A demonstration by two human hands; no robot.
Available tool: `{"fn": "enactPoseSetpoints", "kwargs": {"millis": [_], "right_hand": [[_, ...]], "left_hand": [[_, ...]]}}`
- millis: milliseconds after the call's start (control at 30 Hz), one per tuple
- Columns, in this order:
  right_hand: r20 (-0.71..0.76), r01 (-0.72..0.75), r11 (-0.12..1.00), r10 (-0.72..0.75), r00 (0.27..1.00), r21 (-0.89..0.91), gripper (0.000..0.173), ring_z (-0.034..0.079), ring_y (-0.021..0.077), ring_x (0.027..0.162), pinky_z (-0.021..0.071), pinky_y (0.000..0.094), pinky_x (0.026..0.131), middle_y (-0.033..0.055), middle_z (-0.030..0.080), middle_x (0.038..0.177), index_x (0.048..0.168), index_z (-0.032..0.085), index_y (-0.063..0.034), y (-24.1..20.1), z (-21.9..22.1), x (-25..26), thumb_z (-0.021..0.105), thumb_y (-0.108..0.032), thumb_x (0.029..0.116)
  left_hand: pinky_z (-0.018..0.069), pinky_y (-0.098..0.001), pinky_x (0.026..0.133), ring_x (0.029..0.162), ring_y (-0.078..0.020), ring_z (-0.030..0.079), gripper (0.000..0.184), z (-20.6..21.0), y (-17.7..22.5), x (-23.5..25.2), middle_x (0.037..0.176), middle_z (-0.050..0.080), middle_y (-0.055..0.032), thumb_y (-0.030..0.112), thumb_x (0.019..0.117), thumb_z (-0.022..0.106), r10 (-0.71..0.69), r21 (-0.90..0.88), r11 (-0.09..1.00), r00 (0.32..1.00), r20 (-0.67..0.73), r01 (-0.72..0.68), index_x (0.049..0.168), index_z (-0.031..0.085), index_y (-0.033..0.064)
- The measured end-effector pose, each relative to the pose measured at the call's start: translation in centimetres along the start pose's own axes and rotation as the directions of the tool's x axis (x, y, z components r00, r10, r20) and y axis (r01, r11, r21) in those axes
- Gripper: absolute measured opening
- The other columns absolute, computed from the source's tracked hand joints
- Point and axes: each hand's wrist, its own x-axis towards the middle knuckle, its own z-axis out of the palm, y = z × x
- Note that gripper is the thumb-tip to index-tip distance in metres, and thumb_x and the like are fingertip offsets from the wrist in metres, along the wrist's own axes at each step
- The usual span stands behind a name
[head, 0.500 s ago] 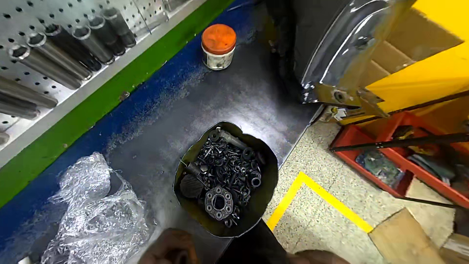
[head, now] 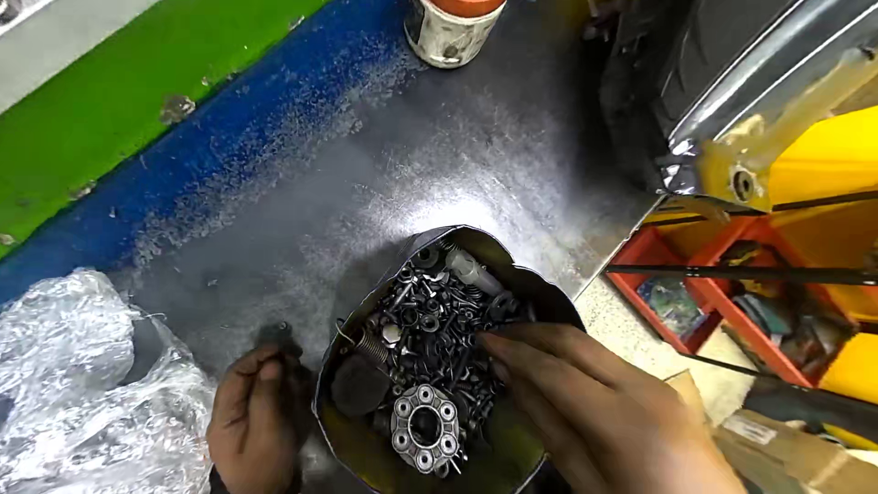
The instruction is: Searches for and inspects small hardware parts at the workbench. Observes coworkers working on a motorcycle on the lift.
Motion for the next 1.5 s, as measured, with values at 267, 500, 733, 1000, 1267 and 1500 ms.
{"fn": "enactPoseSetpoints", "kwargs": {"millis": [267, 500, 733, 1000, 1267, 1500], "right_hand": [[0.183, 0.105, 0.955, -0.055, 0.982, -0.278, 0.033, 0.066, 0.0224, 0.111, 0.0529, 0.0429, 0.086, -0.0010, 0.075, 0.114, 0.121, 0.074, -0.0210, -0.6, 1.7, 1.0, 0.054, -0.042, 0.1042], [0.211, 0.008, 0.997, 0.009, 0.977, -0.077, 0.049, 0.065, 0.0307, 0.122, 0.0511, 0.0520, 0.103, 0.0141, 0.069, 0.132, 0.133, 0.067, -0.0099, -4.8, 1.9, 2.0, 0.065, -0.045, 0.0990], [0.101, 0.071, 0.993, -0.062, 0.993, -0.093, 0.024, 0.072, 0.0257, 0.106, 0.0535, 0.0481, 0.099, 0.0098, 0.075, 0.117, 0.119, 0.073, -0.0126, -6.9, 5.8, 1.7, 0.061, -0.024, 0.1006], [0.272, 0.113, 0.990, -0.130, 0.953, 0.079, 0.018, 0.069, 0.0279, 0.112, 0.0453, 0.0494, 0.109, 0.0120, 0.074, 0.117, 0.109, 0.073, -0.0108, -3.7, 2.2, -2.2, 0.057, -0.011, 0.1012], [0.263, 0.132, 0.976, -0.175, 0.949, 0.173, 0.027, 0.062, 0.0270, 0.128, 0.0435, 0.0553, 0.112, 0.0099, 0.068, 0.136, 0.126, 0.070, -0.0159, -5.0, 2.8, 2.3, 0.056, -0.018, 0.1029], [0.129, 0.153, 0.988, -0.154, 0.980, 0.016, 0.016, 0.064, 0.0258, 0.116, 0.0532, 0.0447, 0.097, 0.0097, 0.069, 0.122, 0.113, 0.074, -0.0211, -2.3, 2.9, 2.1, 0.066, -0.020, 0.0985]], "left_hand": [[0.0580, -0.0187, 0.082, 0.090, 0.0006, 0.068, 0.024, -0.3, -1.4, -0.2, 0.100, 0.072, 0.0084, 0.028, 0.1073, 0.053, 0.145, 0.193, 0.970, 0.989, 0.039, -0.150, 0.113, 0.069, 0.0101], [0.0572, -0.0202, 0.086, 0.094, -0.0015, 0.068, 0.024, -0.6, -1.8, -0.2, 0.104, 0.072, 0.0069, 0.028, 0.1072, 0.053, 0.160, 0.173, 0.970, 0.984, 0.072, -0.170, 0.114, 0.069, 0.0116], [0.0567, -0.0206, 0.085, 0.095, -0.0011, 0.067, 0.023, -1.0, -1.3, -0.2, 0.105, 0.070, 0.0068, 0.029, 0.1083, 0.051, 0.116, 0.206, 0.968, 0.982, 0.149, -0.145, 0.118, 0.067, 0.0143], [0.0575, -0.0220, 0.083, 0.091, -0.0022, 0.067, 0.024, -0.8, -1.5, -0.2, 0.100, 0.072, 0.0071, 0.032, 0.1063, 0.054, 0.141, 0.231, 0.959, 0.984, 0.108, -0.163, 0.112, 0.069, 0.0147], [0.0584, -0.0224, 0.080, 0.087, -0.0038, 0.068, 0.025, -1.0, -1.9, -0.4, 0.097, 0.072, 0.0044, 0.031, 0.1047, 0.056, 0.151, 0.223, 0.961, 0.985, 0.081, -0.166, 0.109, 0.070, 0.0110], [0.0597, -0.0260, 0.077, 0.085, -0.0073, 0.069, 0.026, -1.0, -2.4, -0.5, 0.098, 0.072, 0.0018, 0.032, 0.1042, 0.058, 0.163, 0.192, 0.966, 0.984, 0.076, -0.174, 0.111, 0.070, 0.0100]]}}
